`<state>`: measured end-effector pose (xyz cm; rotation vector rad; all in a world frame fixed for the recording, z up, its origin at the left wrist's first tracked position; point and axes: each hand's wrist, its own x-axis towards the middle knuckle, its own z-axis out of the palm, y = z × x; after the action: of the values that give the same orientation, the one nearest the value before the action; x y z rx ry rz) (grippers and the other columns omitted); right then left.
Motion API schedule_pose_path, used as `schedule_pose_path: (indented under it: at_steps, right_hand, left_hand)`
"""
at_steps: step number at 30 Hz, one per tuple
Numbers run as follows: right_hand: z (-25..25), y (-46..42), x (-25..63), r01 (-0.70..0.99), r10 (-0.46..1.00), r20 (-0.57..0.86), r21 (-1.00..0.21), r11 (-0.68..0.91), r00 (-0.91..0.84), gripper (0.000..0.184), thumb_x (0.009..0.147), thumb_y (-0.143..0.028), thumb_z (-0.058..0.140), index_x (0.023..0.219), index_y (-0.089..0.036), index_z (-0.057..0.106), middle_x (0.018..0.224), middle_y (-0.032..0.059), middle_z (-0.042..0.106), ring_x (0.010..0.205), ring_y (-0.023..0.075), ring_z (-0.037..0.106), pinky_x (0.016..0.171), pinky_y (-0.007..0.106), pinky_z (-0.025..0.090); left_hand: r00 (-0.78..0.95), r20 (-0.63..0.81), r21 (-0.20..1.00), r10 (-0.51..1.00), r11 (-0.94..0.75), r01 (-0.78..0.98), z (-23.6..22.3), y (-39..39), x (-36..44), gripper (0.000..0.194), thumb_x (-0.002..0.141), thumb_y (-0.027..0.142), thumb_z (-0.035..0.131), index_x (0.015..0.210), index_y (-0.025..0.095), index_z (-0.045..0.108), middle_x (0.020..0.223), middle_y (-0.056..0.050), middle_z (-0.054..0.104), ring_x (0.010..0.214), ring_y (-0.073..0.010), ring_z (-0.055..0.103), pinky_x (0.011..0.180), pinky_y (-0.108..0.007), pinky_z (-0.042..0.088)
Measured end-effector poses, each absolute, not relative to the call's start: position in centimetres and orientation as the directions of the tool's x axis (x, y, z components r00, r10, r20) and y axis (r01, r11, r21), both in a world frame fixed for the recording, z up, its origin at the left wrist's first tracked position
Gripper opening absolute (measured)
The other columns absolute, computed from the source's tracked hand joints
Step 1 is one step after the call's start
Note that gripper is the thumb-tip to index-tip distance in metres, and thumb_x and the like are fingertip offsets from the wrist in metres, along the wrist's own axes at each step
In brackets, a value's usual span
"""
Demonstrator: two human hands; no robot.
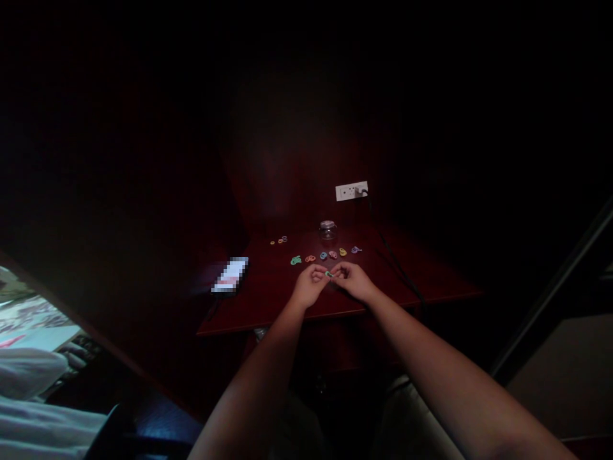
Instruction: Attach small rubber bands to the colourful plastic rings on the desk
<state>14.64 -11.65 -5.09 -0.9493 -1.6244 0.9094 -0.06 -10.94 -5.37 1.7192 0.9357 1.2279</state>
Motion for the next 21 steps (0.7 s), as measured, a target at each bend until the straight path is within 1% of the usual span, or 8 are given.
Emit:
schedule_pose_path:
  at_steps: [4,8,13,17,21]
  right_hand:
    - [-5.38,-11.37,14.74,0.175,0.907,0.374,-0.897,0.407,-0.194,0.022,0.06,-0.029,0.057,0.074,-0.012,0.054,0.057,-0.0018,0.05,0.048,0.0072,0.041,0.045,0.02,0.032]
    - [-5.31,-11.42,14.82,0.215,0.903,0.39,-0.88,0.423,-0.179,0.018,0.062,-0.026,0.055,0.072,-0.012,0.056,0.056,-0.0014,0.05,0.047,0.0071,0.039,0.045,0.02,0.031]
    - [-5.12,-11.58,14.85,0.241,0.909,0.382,-0.878,0.413,-0.164,0.018,0.064,-0.028,0.052,0.072,-0.012,0.057,0.055,-0.0015,0.05,0.047,0.0075,0.039,0.045,0.02,0.031]
    - [-5.3,-11.38,14.79,0.194,0.912,0.385,-0.893,0.406,-0.14,0.02,0.062,-0.027,0.053,0.076,-0.013,0.056,0.06,-0.0004,0.052,0.049,0.008,0.042,0.047,0.02,0.033]
    - [-5.51,-11.22,14.76,0.149,0.912,0.381,-0.903,0.402,-0.153,0.024,0.059,-0.026,0.057,0.079,-0.013,0.054,0.061,-0.0007,0.052,0.049,0.0072,0.042,0.046,0.019,0.034]
  left_hand:
    - [0.287,0.34,0.921,0.896,-0.378,0.09,-5.3,-11.0,0.03,0.026,0.064,0.025,0.06,0.085,0.012,0.053,0.065,-0.001,0.057,0.056,-0.0068,0.051,0.054,-0.018,0.039]
    - [0.277,0.336,0.919,0.9,-0.378,0.111,-5.31,-10.98,0.06,0.023,0.063,0.024,0.061,0.081,0.011,0.055,0.068,-0.004,0.059,0.059,-0.0082,0.054,0.057,-0.02,0.041]
    - [0.245,0.33,0.918,0.912,-0.37,0.14,-5.36,-10.96,0.01,0.02,0.063,0.023,0.06,0.079,0.01,0.057,0.067,-0.005,0.06,0.061,-0.0094,0.055,0.058,-0.02,0.042]
    - [0.208,0.328,0.915,0.921,-0.365,0.174,-5.35,-10.94,-0.02,0.019,0.062,0.023,0.062,0.076,0.01,0.058,0.066,-0.005,0.061,0.06,-0.0104,0.055,0.058,-0.022,0.043]
    - [0.219,0.329,0.914,0.918,-0.368,0.17,-5.37,-10.87,-0.04,0.017,0.063,0.023,0.061,0.074,0.011,0.058,0.067,-0.006,0.061,0.062,-0.011,0.056,0.06,-0.022,0.043]
